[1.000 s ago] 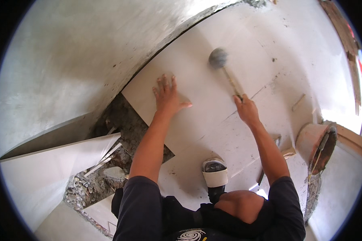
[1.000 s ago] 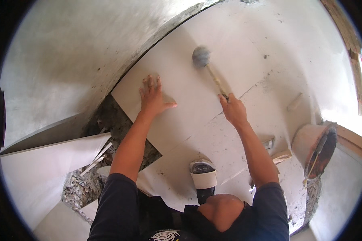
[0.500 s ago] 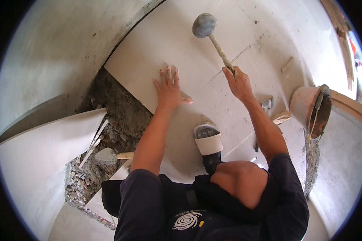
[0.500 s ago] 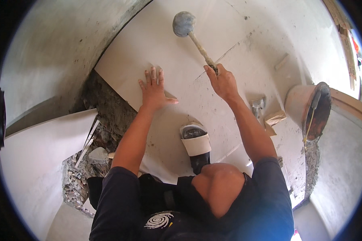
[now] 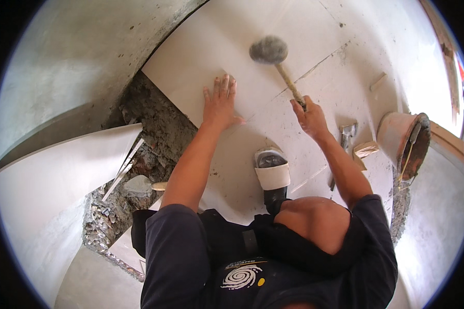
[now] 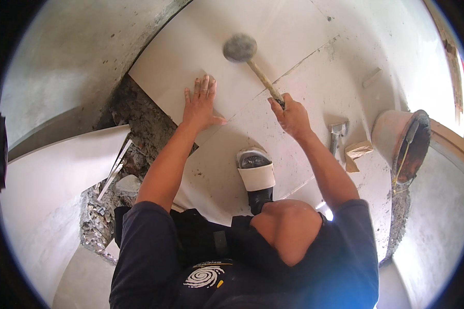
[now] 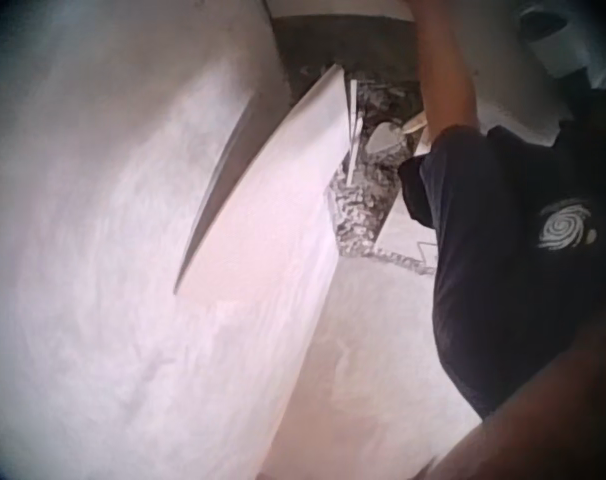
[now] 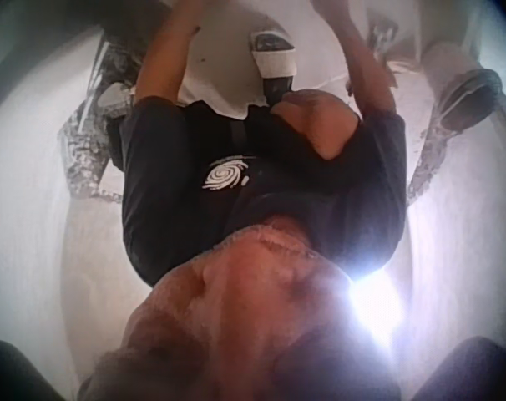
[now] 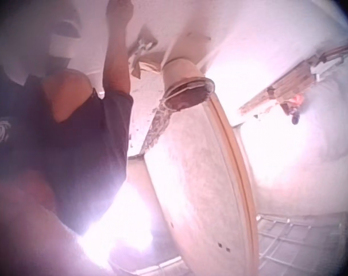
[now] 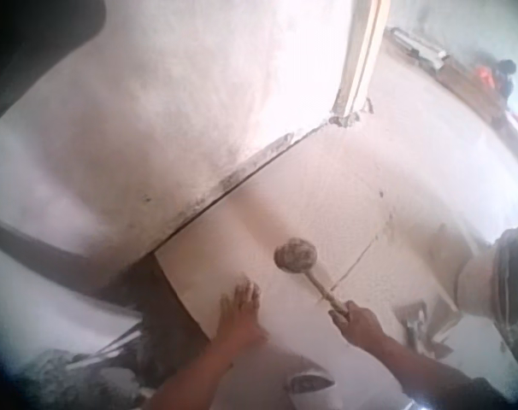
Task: The person kneels on the floor and uses a rubber mallet to tap a white tile into place. They then remove the tile, mix cement in a bucket with a trowel, and spread the cement onto the floor to prepare for reinstallation.
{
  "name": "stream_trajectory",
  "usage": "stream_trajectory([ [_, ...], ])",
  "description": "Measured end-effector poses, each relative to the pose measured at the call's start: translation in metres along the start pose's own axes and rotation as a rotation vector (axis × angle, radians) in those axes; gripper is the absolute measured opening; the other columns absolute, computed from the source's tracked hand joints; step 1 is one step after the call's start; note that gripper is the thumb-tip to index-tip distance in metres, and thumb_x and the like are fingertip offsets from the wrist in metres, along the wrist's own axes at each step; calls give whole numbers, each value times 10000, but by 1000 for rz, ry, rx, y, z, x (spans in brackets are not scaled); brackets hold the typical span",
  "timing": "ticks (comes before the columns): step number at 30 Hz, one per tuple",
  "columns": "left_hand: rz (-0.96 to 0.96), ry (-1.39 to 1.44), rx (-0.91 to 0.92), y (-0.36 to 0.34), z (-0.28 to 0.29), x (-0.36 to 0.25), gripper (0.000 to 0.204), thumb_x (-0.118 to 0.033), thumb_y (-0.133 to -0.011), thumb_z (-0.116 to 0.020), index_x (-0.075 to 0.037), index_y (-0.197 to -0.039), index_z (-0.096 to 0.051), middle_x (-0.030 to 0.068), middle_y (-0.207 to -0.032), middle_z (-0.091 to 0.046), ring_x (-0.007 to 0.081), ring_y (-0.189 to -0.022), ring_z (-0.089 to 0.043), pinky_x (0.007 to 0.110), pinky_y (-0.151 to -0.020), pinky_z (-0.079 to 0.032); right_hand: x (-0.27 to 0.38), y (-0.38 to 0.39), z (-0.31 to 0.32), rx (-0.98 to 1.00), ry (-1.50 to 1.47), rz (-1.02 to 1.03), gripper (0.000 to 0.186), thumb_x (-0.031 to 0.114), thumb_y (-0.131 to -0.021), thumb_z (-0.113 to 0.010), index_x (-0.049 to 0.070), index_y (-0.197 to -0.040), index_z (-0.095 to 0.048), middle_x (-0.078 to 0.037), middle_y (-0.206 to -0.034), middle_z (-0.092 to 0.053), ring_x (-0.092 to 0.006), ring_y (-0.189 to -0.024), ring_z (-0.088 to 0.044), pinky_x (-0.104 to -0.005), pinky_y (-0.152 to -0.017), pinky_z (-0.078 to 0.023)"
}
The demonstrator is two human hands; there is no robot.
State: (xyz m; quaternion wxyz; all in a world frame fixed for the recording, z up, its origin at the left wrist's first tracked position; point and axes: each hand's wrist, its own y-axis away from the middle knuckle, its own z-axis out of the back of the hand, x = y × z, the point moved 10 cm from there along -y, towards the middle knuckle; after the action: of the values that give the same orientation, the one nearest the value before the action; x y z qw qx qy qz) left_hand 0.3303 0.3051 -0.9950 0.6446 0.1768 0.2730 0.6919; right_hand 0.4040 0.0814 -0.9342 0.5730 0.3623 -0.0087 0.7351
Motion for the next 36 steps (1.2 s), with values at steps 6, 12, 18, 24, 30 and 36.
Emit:
stream_trajectory([
  [6,-2,24,-11,1,2,-1,1284,-582,-634,-798,-109,-1545,-26,124,-1614,-18,339,-1486,-14,594,-1169,-102,-2,10,2,-79,-191,39,435,447,-949,-555,16,-888,-538,-189,-643,-605,-399,-620,-616,-466,-580,-468],
  [12,-5,10,-52,-1,2,-1,1281,-589,-632,-796,-107,-1545,-38,123,-1615,-18,339,-1486,-29,586,-1170,-115,-22,13,-7,-96,-108,36,460,465,-943,-553,10,-879,-544,-198,-649,-613,-401,-620,-614,-481,-578,-466],
  [18,-21,37,-43,2,4,11,1248,-629,-653,-760,-95,-1543,-67,132,-1612,-40,344,-1483,-53,585,-1166,-125,-19,10,2,-69,-66,-28,455,453,-944,-557,6,-861,-559,-191,-648,-614,-397,-629,-619,-460,-581,-468],
  [24,273,103,-141,4,24,118,1256,-659,-663,-740,-65,-1537,-61,182,-1601,-44,333,-1485,-45,577,-1170,-119,62,-8,33,-171,-290,178,367,364,-959,-581,-2,-928,-585,-130,-628,-589,-261,-559,-593,-388,-554,-463],
  [30,265,90,-110,2,12,123,1296,-669,-640,-754,-33,-1529,-58,201,-1597,-34,335,-1486,-39,581,-1162,-137,119,-50,-23,-1,-170,328,359,369,-960,-574,10,-965,-551,-141,-637,-604,-307,-577,-603,-405,-576,-482],
  [36,251,142,-121,4,14,123,1281,-629,-636,-775,-4,-1518,-87,213,-1591,-61,349,-1481,-60,589,-1157,-130,139,-55,-61,175,-161,365,447,468,-950,-534,22,-928,-547,-203,-636,-604,-417,-659,-621,-488,-608,-483],
])
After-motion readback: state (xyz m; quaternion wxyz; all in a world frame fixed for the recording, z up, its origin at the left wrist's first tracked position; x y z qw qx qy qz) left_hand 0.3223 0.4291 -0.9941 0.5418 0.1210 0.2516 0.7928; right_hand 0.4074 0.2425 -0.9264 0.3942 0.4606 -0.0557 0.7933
